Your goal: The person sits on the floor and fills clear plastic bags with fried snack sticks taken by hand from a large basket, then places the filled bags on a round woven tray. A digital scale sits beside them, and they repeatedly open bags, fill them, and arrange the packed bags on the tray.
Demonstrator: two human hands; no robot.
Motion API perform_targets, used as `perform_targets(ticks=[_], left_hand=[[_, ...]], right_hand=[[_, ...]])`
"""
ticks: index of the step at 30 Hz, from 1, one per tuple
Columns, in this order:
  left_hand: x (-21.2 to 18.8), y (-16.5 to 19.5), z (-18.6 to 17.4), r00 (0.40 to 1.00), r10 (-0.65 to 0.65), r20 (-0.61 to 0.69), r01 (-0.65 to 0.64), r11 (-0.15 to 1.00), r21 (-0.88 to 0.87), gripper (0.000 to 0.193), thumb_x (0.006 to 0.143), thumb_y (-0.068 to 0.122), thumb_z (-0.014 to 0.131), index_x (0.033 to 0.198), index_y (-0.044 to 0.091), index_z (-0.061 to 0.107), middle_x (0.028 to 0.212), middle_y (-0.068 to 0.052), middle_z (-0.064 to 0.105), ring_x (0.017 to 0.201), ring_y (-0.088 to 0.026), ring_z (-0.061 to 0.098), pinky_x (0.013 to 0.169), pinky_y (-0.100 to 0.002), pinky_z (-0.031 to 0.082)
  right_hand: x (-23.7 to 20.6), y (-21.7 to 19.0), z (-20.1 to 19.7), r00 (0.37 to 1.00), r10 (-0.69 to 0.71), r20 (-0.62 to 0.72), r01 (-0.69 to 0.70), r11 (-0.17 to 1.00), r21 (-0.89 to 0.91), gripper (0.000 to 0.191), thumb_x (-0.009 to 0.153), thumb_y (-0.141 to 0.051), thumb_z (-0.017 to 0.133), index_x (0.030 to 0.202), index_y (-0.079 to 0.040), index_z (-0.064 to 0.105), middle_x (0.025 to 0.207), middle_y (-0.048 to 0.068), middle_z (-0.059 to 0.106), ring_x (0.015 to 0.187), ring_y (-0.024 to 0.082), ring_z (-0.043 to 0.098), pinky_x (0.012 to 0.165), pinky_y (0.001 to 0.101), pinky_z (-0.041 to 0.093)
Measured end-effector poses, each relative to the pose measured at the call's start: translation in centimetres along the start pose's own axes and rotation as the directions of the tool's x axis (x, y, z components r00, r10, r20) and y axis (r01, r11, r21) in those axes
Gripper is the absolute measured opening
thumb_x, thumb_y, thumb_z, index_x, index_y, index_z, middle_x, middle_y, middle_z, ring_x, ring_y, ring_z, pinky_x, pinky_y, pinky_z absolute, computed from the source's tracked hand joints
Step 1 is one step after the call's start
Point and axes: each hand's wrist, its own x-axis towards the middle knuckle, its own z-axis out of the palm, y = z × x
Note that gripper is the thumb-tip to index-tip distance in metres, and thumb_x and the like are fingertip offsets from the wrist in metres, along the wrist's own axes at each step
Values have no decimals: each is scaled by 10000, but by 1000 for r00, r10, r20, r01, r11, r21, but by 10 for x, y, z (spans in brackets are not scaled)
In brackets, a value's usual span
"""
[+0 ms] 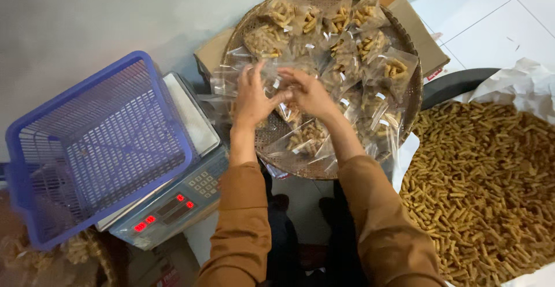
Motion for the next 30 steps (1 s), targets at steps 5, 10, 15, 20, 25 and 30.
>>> perform_targets(ticks=[5, 10, 15, 20, 25, 30], left_hand=[[-3, -16, 10, 987, 51, -150, -44, 998, 48, 743, 655, 145, 954, 1303, 118, 591, 1386, -275, 461, 1253, -453, 491, 1010, -515, 453], [0, -26, 24, 976, -106, -189, 104, 994, -23, 348, 750, 57, 871, 1026, 59, 657, 1213, -155, 563, 1051, -367, 614, 889, -460, 511], [0, -21, 23, 963, 24, -269, -27, 1000, -6, 233, 781, -32, 790, 971, 24, 669, 1184, -162, 583, 1037, -372, 630, 862, -449, 517], [1, -16, 15, 956, 62, -286, -69, 998, -15, 202, 815, -24, 780, 973, 9, 657, 1134, -168, 617, 1013, -384, 629, 837, -461, 502], [6, -12, 5, 949, 69, -309, -78, 997, -15, 162, 839, 37, 803, 940, 30, 676, 1074, -149, 649, 1033, -373, 642, 869, -462, 497], [7, 15, -16, 873, 206, -443, -162, 977, 136, 316, 833, 138, 800, 1105, 31, 680, 1223, -236, 601, 1110, -440, 590, 925, -472, 480]], right_hand=[[-38, -53, -18, 972, 217, -94, -236, 869, -434, 532, 970, -73, 560, 1488, -193, 578, 1129, 137, 757, 976, 269, 756, 885, 368, 618], [-91, -57, 4, 814, 579, 40, -151, 277, -949, 928, 713, -425, 880, 1505, -250, 430, 1474, 203, 453, 1104, 398, 649, 905, 511, 547], [-108, 8, 67, 935, 335, 119, 16, 294, -956, 498, 904, -178, 617, 1397, -212, 558, 1233, 193, 587, 908, 393, 712, 738, 510, 589], [-92, 62, 77, 984, 112, 140, 119, 174, -978, 181, 924, -129, 582, 1082, -84, 656, 1329, 232, 590, 827, 347, 726, 686, 462, 597], [-63, 67, 77, 988, -128, -88, 15, 640, -768, 188, 988, -68, 562, 1158, -35, 633, 1161, 304, 586, 933, 491, 650, 795, 531, 552], [-31, 54, 103, 915, -274, -296, 54, 811, -583, 135, 946, -24, 634, 1071, -17, 583, 1083, 271, 565, 977, 479, 602, 846, 495, 529]])
